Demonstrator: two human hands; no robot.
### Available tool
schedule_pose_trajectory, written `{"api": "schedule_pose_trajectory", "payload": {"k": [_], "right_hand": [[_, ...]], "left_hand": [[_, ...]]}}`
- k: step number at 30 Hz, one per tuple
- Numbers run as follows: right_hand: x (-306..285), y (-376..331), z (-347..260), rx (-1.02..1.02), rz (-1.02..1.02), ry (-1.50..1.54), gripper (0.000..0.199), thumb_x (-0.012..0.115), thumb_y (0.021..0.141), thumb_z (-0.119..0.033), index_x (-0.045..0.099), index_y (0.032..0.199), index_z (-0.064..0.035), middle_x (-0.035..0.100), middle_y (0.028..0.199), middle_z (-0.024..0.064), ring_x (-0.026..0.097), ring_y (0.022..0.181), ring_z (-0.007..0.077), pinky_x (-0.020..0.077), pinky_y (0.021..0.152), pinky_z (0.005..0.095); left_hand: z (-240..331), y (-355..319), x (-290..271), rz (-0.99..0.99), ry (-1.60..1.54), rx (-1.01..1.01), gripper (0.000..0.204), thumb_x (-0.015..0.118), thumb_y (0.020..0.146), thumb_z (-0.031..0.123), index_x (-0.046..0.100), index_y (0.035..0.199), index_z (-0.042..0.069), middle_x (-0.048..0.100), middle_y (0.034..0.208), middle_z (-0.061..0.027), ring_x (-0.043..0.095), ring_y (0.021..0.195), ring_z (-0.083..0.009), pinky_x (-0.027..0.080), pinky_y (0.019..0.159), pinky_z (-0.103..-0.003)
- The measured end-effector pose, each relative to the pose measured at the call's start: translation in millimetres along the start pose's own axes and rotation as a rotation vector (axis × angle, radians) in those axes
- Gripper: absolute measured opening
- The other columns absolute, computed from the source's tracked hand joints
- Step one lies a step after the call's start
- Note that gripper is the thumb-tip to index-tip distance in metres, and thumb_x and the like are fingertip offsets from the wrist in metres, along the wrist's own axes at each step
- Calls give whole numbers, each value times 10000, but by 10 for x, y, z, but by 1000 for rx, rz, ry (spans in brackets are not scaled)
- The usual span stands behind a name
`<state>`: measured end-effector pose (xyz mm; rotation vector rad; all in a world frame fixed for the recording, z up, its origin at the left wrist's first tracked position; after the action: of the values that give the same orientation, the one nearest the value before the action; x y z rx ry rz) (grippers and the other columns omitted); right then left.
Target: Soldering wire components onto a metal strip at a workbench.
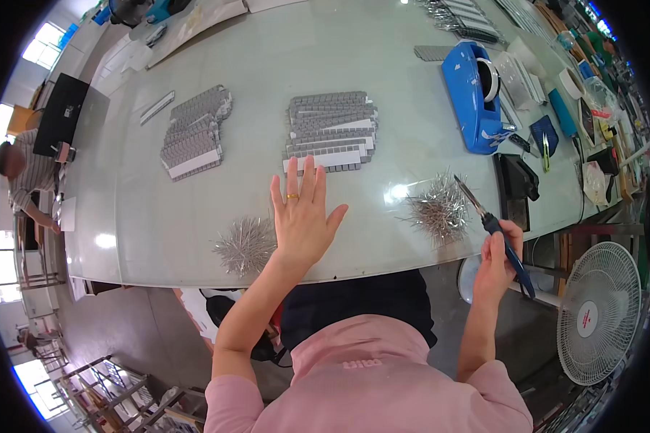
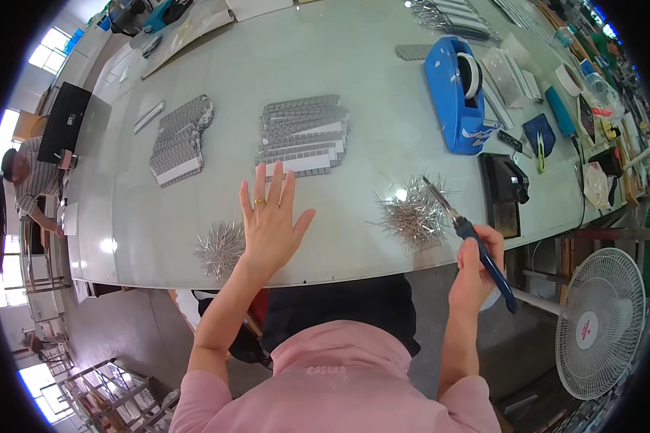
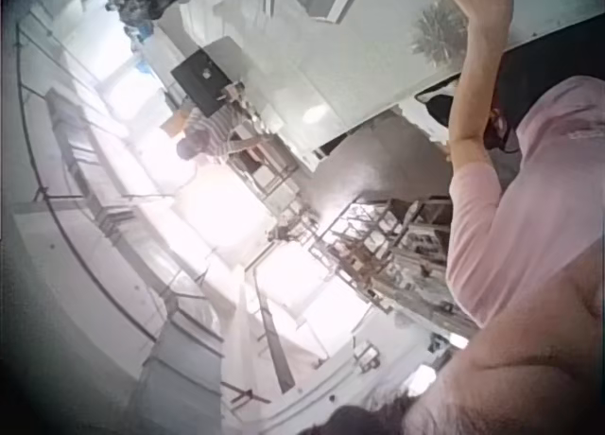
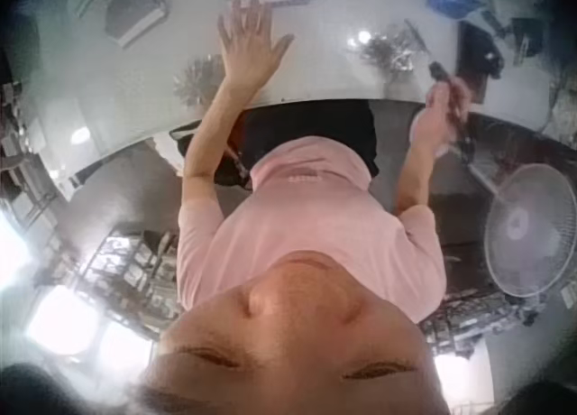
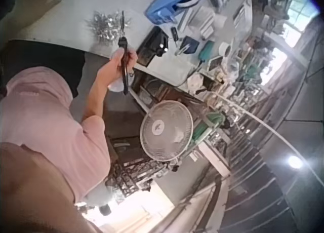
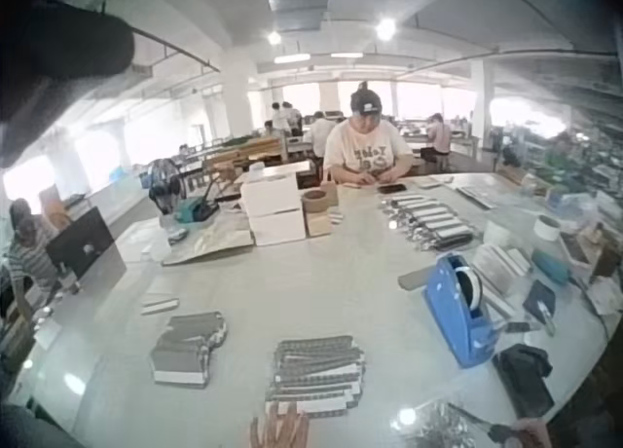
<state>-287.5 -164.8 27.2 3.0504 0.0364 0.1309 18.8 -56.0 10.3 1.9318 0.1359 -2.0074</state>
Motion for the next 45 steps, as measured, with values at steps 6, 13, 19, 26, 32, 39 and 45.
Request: {"api": "schedule_pose_trajectory", "payload": {"k": [6, 13, 19, 26, 32, 39, 45], "right_hand": [[430, -95, -63, -70, -177, -75, 301, 565, 920, -90, 494, 1204, -25, 579, 900, 65, 515, 715, 100, 395, 623, 228], [668, -290, -21, -230, -381, -184, 260, 557, 928, -25, 473, 1174, -16, 604, 949, 93, 593, 835, 113, 442, 687, 212], [642, -223, 26, -25, -283, -29, 212, 584, 921, -35, 508, 1118, -23, 613, 872, 73, 604, 719, 98, 428, 588, 201], [492, -178, 217, 386, -167, 350, 73, 578, 929, -93, 528, 972, -61, 609, 713, 51, 568, 536, 109, 387, 465, 195], [506, -171, 317, 597, -179, 638, 80, 544, 954, -153, 518, 944, -78, 606, 701, 43, 549, 521, 100, 419, 455, 206], [437, -205, 121, 316, -250, 283, 74, 550, 923, -54, 510, 983, -39, 602, 812, 82, 560, 612, 121, 404, 525, 204], [374, -441, -89, 71, -327, -195, 218, 706, 817, 14, 535, 950, -9, 610, 793, 50, 567, 669, 66, 448, 586, 193]], "left_hand": [[221, -586, -95, -124, -177, -15, 732, 611, 875, 396, 363, 1443, 7, 268, 1546, -146, 158, 1448, -357, 64, 1133, -581], [513, -822, -189, -98, -223, -66, 690, 659, 839, 327, 419, 1416, 37, 318, 1517, -151, 200, 1437, -350, 72, 1134, -559], [999, -311, -47, -4, -333, 105, 579, 683, 822, 315, 520, 1336, 104, 350, 1487, -170, 227, 1413, -367, 201, 1086, -585], [986, -506, -26, -59, -381, 34, 637, 682, 826, 322, 483, 1351, 21, 332, 1496, -188, 197, 1420, -381, 156, 1092, -592], [776, -590, -164, -19, -366, 31, 616, 668, 834, 292, 492, 1361, 27, 333, 1498, -188, 218, 1416, -385, 107, 1125, -556], [398, -668, -111, -31, -280, 57, 515, 650, 851, 286, 557, 1339, 148, 374, 1482, -144, 276, 1404, -352, 137, 1133, -532], [334, -658, -56, -42, -246, 112, 535, 654, 853, 356, 543, 1349, 186, 415, 1457, -125, 342, 1378, -313, 192, 1116, -551]]}}
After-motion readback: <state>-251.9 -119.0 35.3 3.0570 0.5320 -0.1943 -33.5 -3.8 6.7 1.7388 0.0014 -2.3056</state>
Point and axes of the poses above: each hand's wrist, its own y-axis towards the middle knuckle, its own x-axis out of the palm, z = x × y, the point moved 6 cm from there along y, towards the middle knuckle
